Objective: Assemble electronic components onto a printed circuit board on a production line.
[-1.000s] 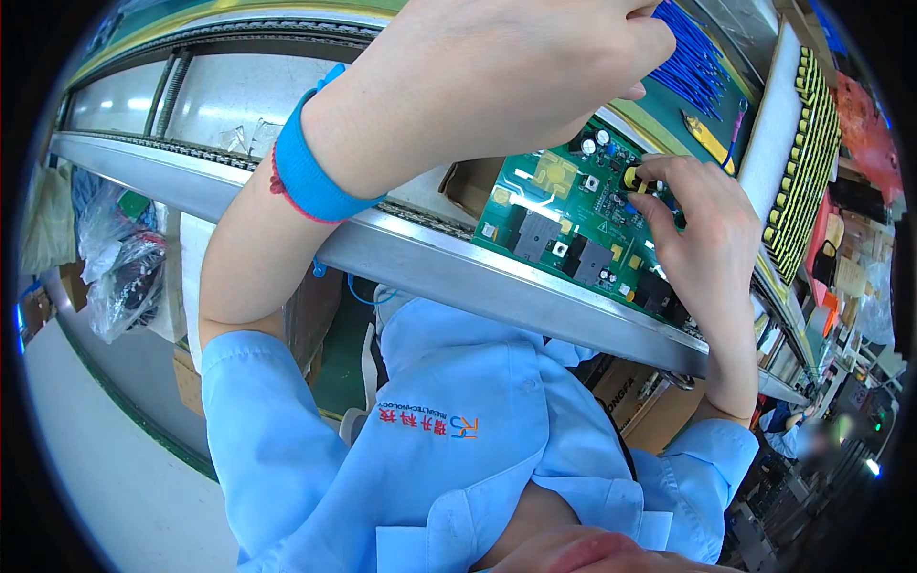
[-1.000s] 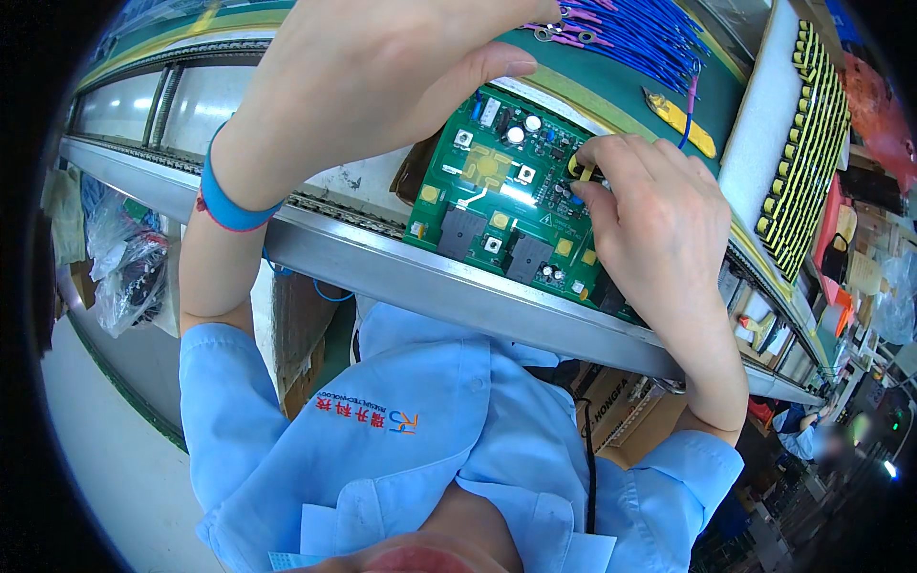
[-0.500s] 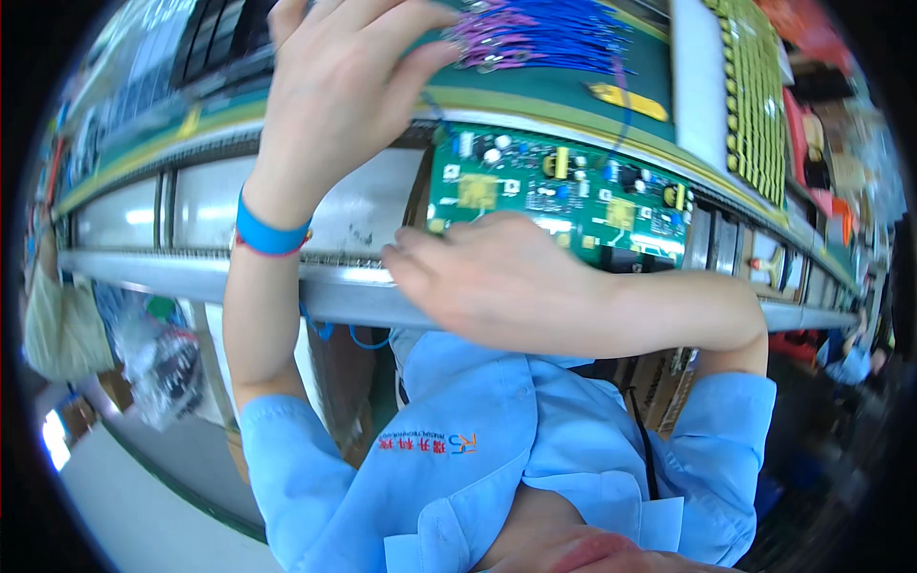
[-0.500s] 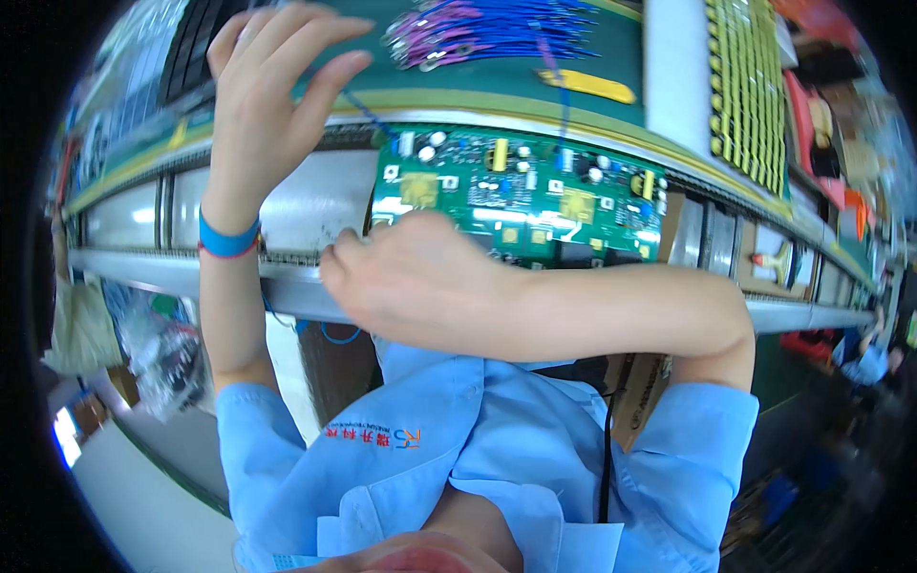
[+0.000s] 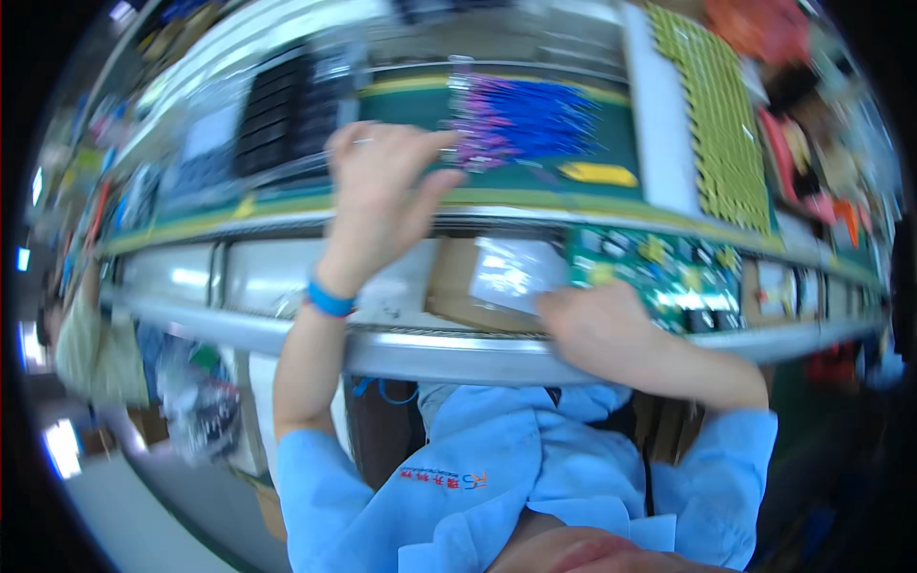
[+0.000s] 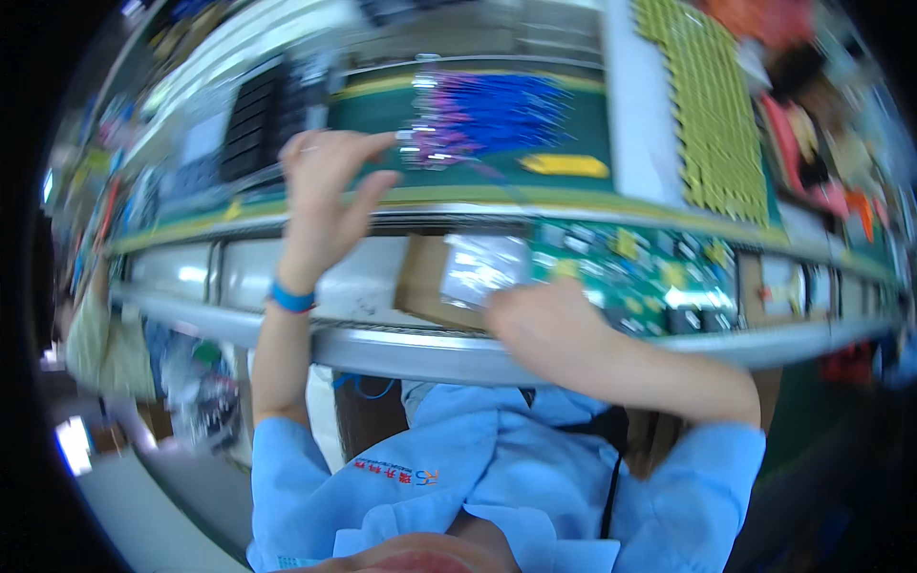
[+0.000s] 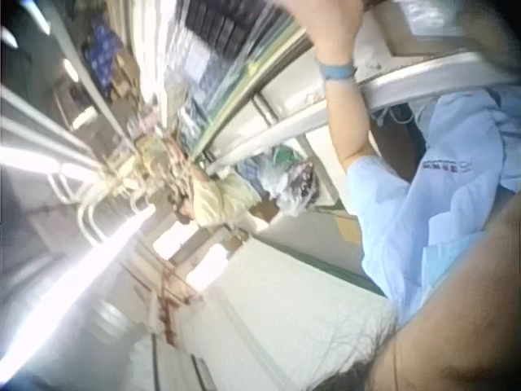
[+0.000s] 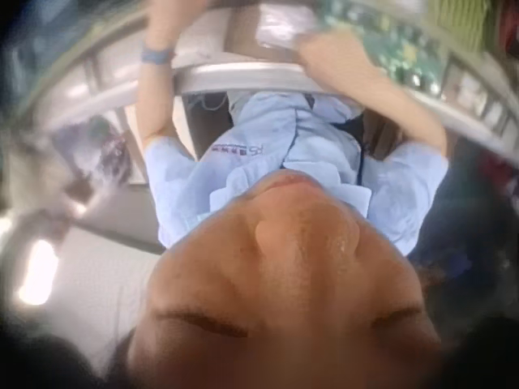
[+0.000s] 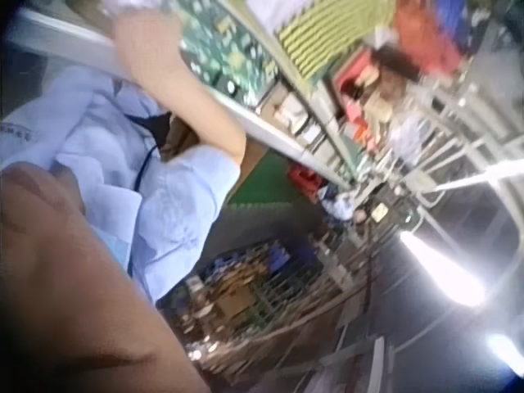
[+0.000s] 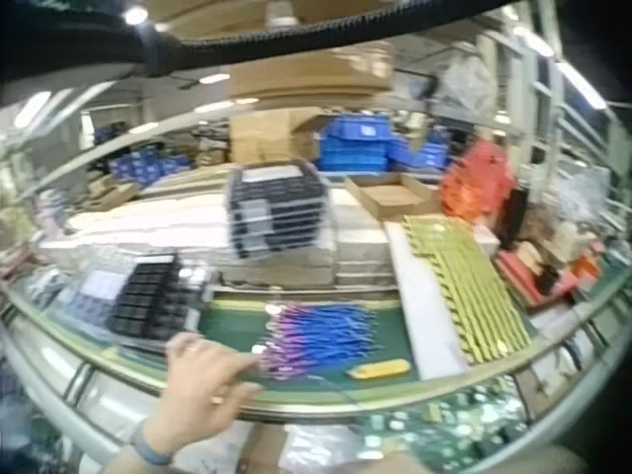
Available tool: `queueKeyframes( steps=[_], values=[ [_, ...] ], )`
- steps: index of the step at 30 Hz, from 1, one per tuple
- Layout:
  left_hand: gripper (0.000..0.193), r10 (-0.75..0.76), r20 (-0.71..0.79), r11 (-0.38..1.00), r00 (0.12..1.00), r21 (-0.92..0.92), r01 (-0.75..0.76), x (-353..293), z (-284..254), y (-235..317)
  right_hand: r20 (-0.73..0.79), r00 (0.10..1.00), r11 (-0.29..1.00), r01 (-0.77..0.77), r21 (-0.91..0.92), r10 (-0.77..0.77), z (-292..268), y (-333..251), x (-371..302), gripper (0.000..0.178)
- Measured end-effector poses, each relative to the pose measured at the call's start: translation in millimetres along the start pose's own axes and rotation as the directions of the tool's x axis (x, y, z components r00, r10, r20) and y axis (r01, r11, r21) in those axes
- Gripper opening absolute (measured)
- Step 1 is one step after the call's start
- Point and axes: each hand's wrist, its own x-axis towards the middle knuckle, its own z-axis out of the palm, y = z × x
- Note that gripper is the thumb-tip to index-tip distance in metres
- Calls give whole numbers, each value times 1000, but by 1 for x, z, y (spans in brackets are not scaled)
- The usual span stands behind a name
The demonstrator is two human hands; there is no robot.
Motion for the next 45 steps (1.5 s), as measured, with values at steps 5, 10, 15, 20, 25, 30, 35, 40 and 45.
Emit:
queueKeyframes(
  steps=[5, 10, 15, 20, 25, 30, 35, 40, 45],
  values=[
    [26, -74, -186, 983, 980, -178, 40, -25, 18, 1, 15, 957, 951, -286, -117, 289, -4, 25, -45, 14],
    [22, -24, -34, 940, 999, -340, 11, -23, 63, 12, 184, 792, 813, -559, -164, 582, -31, 47, -80, 29],
    [20, -2, 56, 947, 998, -319, 20, -39, 72, 21, 234, 733, 769, -615, -175, 639, -39, 86, -98, 32],
    [17, 47, 59, 938, 997, -345, -23, -35, 78, 28, 23, 666, 620, -681, -388, 746, -15, 145, -154, 22],
    [17, 39, 77, 948, 996, -317, -12, -34, 77, 33, -66, 524, 441, -772, -458, 849, -10, 190, -201, 19],
    [18, 27, 81, 944, 996, -330, 1, -39, 76, 37, -368, 398, 176, -842, -510, 840, 8, 234, -243, 29],
    [17, 48, 105, 940, 993, -340, -10, -37, 75, 40, -355, 316, 114, -866, -488, 880, 15, 287, -297, 31],
    [13, 75, 115, 938, 991, -345, -31, -34, 69, 40, -403, 210, 55, -930, -362, 891, 1, 283, -292, 27],
    [11, 175, 166, 901, 970, -425, -90, -30, 71, 45, -509, 544, 594, -801, -78, 667, -34, 242, -228, 24]
  ],
)
